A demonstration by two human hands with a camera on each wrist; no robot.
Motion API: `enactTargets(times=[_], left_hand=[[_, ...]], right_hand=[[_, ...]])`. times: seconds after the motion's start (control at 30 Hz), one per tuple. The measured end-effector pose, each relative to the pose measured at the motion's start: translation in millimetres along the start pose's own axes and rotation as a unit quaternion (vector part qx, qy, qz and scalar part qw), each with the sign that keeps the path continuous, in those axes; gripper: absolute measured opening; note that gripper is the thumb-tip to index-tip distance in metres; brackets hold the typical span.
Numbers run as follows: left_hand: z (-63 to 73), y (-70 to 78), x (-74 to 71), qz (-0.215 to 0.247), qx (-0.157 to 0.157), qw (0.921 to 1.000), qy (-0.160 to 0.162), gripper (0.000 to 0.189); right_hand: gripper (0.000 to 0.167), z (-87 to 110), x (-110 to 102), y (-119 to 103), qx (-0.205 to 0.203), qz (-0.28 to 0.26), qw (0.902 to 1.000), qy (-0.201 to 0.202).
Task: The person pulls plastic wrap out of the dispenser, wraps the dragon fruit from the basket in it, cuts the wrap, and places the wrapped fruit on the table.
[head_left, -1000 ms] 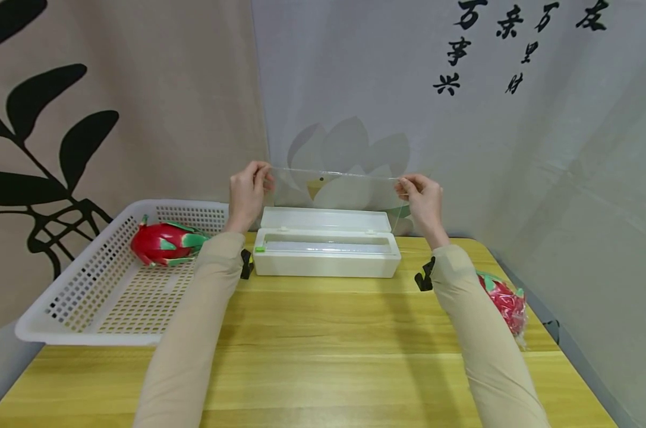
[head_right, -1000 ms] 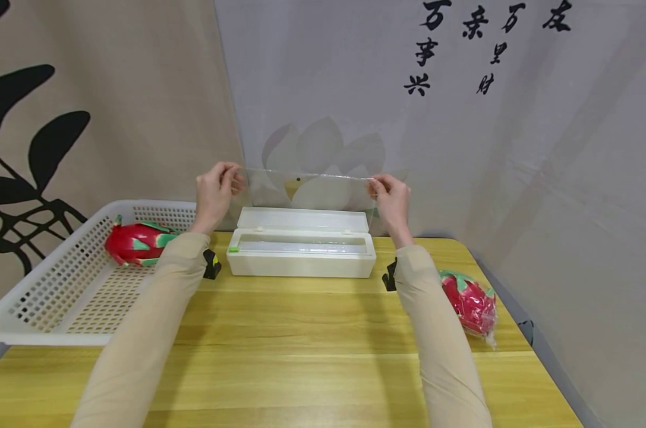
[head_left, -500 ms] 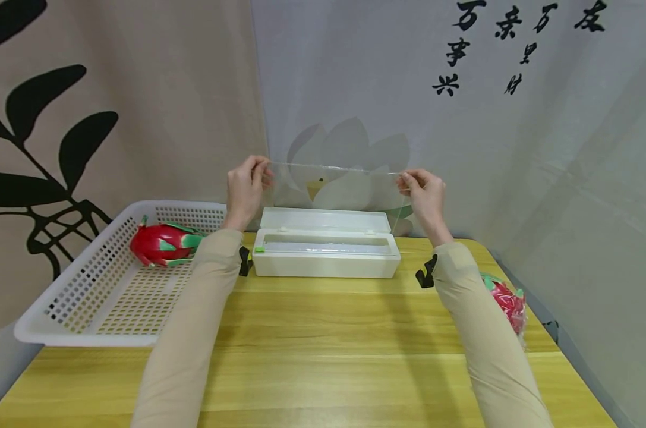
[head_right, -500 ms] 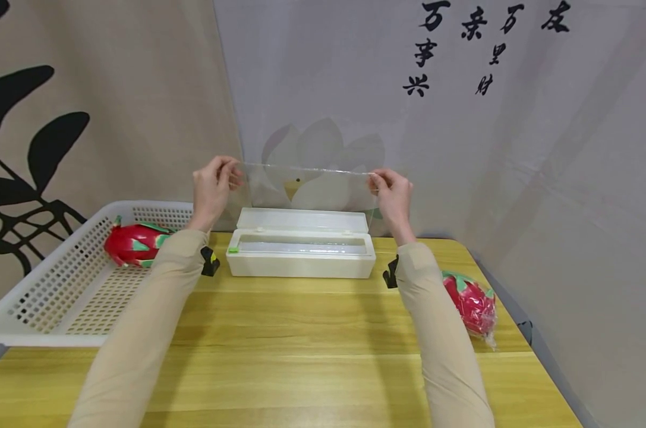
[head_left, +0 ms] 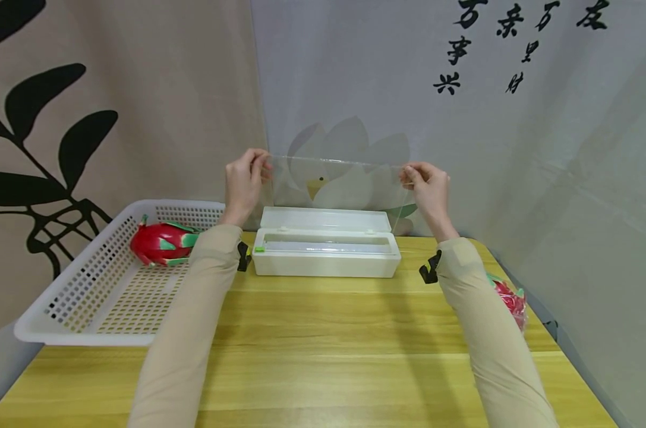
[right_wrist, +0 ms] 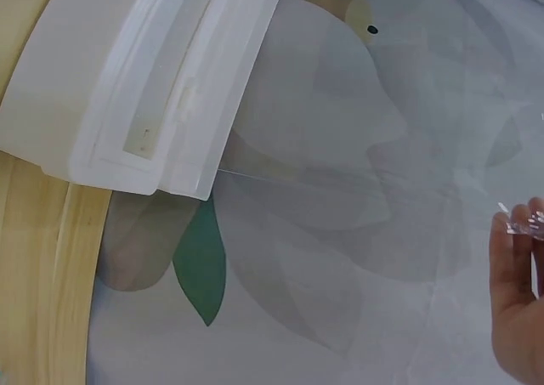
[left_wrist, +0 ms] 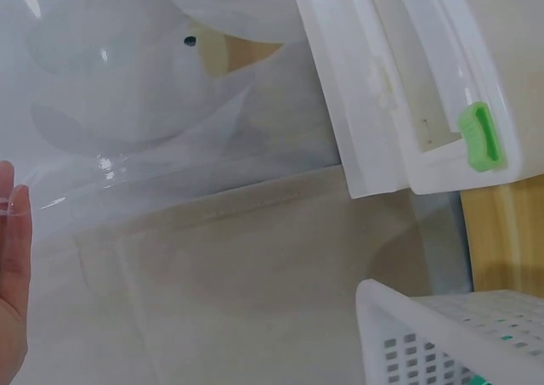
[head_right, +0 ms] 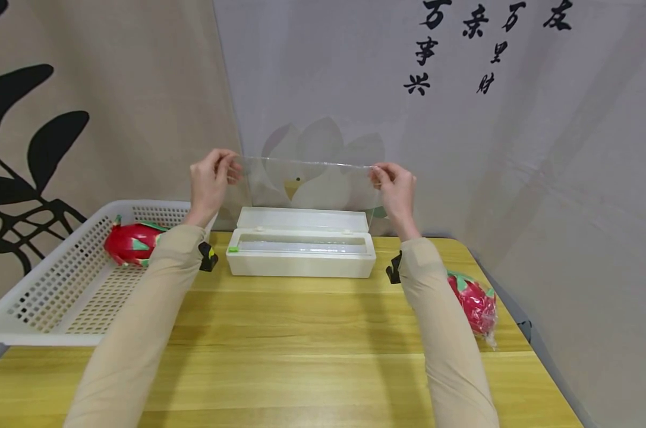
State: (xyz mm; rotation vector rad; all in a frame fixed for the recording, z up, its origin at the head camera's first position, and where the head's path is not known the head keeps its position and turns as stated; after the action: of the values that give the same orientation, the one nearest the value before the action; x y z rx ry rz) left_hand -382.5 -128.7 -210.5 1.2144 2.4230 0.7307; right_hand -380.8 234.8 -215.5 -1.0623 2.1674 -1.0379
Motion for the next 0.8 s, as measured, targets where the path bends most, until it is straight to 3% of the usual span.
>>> enactTargets(times=[0.8], left_hand=[[-14.6, 10.9, -4.5, 0.010, -0.007, 0.9999, 0.006, 0.029]], right_hand=[[0.025, -8.9, -4, -21, -0.033, 0.002, 0.9995, -0.001]])
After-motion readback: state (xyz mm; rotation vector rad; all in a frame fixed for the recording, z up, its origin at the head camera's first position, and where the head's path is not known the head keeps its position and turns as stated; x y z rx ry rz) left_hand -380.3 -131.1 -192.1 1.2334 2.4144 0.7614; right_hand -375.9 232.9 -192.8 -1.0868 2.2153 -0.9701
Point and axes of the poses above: each hand's wrist, its own z-axis away from the middle knuckle, its own x-axis out of the palm, y = z × x, the point moved 9 cm from there along -z, towards the middle knuckle, and after that the axes turned 14 degrees about y, right-handed, at the moved point
